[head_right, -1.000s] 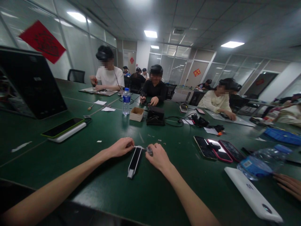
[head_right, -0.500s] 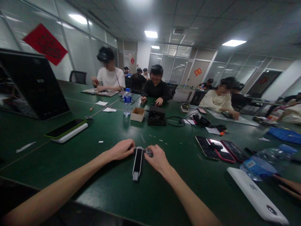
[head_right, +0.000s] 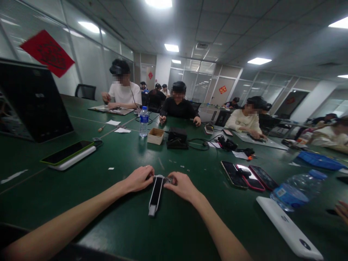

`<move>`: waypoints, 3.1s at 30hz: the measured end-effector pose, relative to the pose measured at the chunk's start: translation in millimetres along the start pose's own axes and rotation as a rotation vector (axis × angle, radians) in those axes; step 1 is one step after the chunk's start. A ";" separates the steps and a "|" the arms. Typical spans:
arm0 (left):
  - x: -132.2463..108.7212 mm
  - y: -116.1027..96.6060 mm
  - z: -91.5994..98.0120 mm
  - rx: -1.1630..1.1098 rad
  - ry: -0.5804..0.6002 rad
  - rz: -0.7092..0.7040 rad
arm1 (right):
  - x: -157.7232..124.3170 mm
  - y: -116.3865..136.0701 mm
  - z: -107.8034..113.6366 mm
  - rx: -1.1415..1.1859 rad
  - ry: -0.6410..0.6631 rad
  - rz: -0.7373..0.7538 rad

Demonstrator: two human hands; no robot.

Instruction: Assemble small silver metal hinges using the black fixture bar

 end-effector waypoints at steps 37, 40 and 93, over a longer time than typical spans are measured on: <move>6.4 0.9 -7.0 -0.041 0.032 0.014 | 101.8 -182.3 71.7 -0.520 -0.276 -0.639; 6.4 0.8 -6.5 -0.023 0.026 0.002 | 90.0 -170.6 73.0 -0.540 -0.255 -0.604; 2.5 0.4 -1.7 -0.071 0.004 -0.079 | 3.7 5.4 -0.7 0.127 -0.157 0.085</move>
Point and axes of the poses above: each hand's wrist, its own x-axis towards the middle knuckle, its own z-axis out of the back of the hand, y = z × x, the point moved 7 cm from there along x, towards the middle knuckle, and after that the axes turned 2 degrees about x, right-handed, at the moved point
